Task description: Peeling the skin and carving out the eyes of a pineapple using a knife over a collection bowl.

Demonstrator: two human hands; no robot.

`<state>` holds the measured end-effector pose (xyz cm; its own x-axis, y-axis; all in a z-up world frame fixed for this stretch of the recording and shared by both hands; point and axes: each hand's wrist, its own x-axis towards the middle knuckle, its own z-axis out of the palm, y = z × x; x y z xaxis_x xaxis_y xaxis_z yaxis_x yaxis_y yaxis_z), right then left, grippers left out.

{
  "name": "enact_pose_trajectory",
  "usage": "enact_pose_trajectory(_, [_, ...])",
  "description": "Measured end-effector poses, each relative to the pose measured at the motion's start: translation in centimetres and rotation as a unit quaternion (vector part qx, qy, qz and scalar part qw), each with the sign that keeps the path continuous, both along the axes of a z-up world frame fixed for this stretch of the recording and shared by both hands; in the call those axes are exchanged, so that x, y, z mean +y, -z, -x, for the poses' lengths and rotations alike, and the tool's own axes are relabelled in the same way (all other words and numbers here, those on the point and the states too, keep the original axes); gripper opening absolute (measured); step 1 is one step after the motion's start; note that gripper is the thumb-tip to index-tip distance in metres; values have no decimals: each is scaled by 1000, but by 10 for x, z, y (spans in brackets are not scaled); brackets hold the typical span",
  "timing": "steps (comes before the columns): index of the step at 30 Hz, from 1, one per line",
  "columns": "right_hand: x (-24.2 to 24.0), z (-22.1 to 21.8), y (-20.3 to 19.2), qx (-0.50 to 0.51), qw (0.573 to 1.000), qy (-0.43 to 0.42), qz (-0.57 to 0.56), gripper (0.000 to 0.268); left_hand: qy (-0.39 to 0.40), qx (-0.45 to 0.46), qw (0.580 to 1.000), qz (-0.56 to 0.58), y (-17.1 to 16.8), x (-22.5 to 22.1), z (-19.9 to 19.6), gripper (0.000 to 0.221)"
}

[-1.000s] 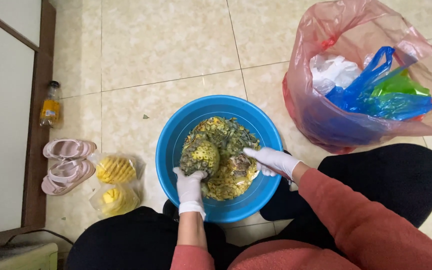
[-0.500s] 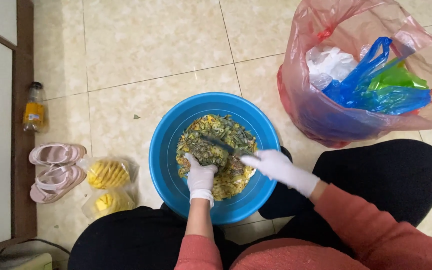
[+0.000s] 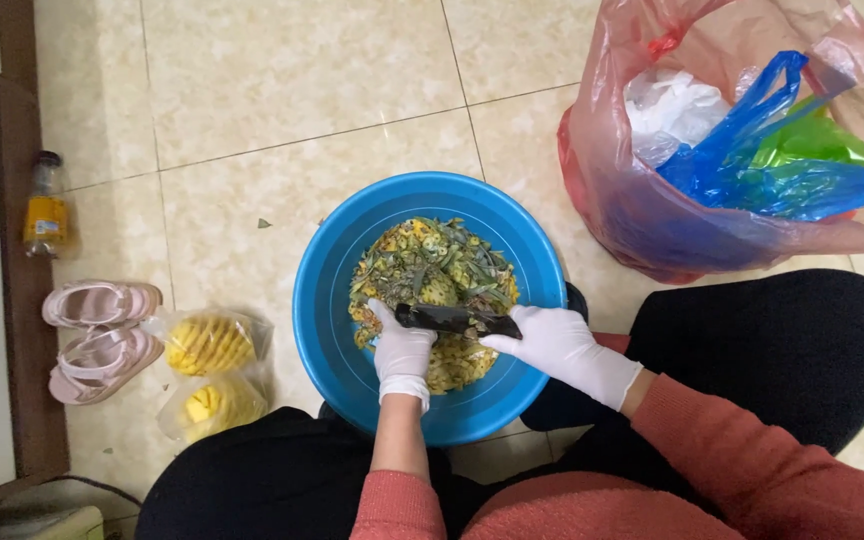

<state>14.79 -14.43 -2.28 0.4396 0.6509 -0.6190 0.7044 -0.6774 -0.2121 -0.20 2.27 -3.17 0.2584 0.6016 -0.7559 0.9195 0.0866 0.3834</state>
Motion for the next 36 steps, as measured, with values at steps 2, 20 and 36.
enact_pose_trajectory(2, [4, 2, 3, 4, 1000, 2, 0, 78, -2, 4, 1000, -1, 7, -1, 0, 108])
enact_pose_trajectory(20, [0, 4, -2, 145, 984, 86, 50, 92, 4, 27, 1000, 3, -8, -13, 11, 107])
enact_pose_trajectory(36, [49, 6, 15, 192, 976, 102, 26, 89, -32, 6, 999, 5, -10, -23, 18, 113])
